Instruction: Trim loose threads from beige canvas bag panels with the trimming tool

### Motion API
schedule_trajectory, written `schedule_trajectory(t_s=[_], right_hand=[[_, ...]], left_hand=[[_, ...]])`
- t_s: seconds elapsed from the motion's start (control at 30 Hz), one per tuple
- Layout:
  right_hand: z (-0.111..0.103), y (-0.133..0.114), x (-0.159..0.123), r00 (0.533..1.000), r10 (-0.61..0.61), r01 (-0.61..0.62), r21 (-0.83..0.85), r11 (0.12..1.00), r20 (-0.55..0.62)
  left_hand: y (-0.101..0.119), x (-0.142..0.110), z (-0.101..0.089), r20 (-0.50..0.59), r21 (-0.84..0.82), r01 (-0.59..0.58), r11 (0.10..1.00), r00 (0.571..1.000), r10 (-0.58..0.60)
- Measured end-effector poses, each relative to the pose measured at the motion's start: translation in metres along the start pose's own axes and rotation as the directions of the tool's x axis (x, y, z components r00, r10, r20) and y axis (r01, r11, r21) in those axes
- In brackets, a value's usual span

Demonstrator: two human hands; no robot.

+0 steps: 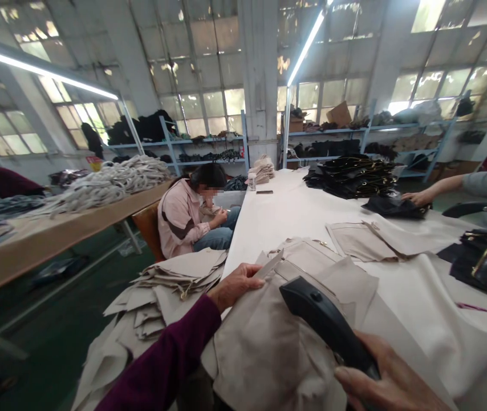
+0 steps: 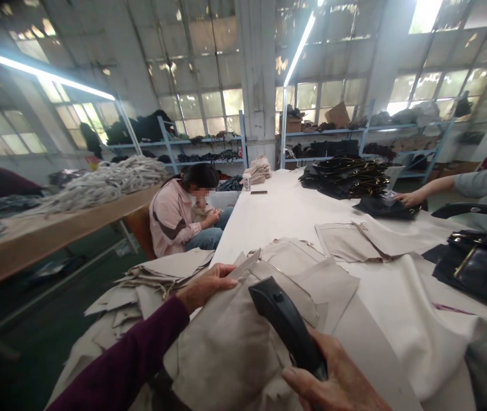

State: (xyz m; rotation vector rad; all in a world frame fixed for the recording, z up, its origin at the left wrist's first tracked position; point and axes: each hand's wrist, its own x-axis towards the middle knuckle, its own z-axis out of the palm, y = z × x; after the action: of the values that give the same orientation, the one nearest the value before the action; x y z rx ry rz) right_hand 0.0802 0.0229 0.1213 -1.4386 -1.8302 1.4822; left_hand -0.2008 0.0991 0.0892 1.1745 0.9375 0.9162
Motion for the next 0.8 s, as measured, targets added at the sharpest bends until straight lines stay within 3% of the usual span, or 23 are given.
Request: schedule_trajectory(t_s=[0.23,0.5,0.63,0.8], right_hand=[[0.015,-0.005,0.009,0.975,-0.164,0.157,0.059,0.986,0.152],[-0.001,-0.012,0.004,0.984,-0.162,0.161,-0.011,0.987,-0.069],[-0.003,-0.007,-0.015,0.991,-0.132,0.132,-0.012,0.991,0.018],[0.016,-0.001,-0.014,0.985,-0.120,0.118,0.028,0.993,0.123]], left_hand=[[-0.018,-0.035,0.031,0.026,-0.278,-0.081,0.957,0.995,0.092],[-0.037,-0.054,0.038,-0.041,-0.301,-0.102,0.948,0.995,0.094],[-0.040,-0.053,0.039,-0.048,-0.293,-0.126,0.948,0.992,0.117],[-0.041,-0.056,0.048,0.015,-0.320,-0.111,0.941,0.992,0.122]])
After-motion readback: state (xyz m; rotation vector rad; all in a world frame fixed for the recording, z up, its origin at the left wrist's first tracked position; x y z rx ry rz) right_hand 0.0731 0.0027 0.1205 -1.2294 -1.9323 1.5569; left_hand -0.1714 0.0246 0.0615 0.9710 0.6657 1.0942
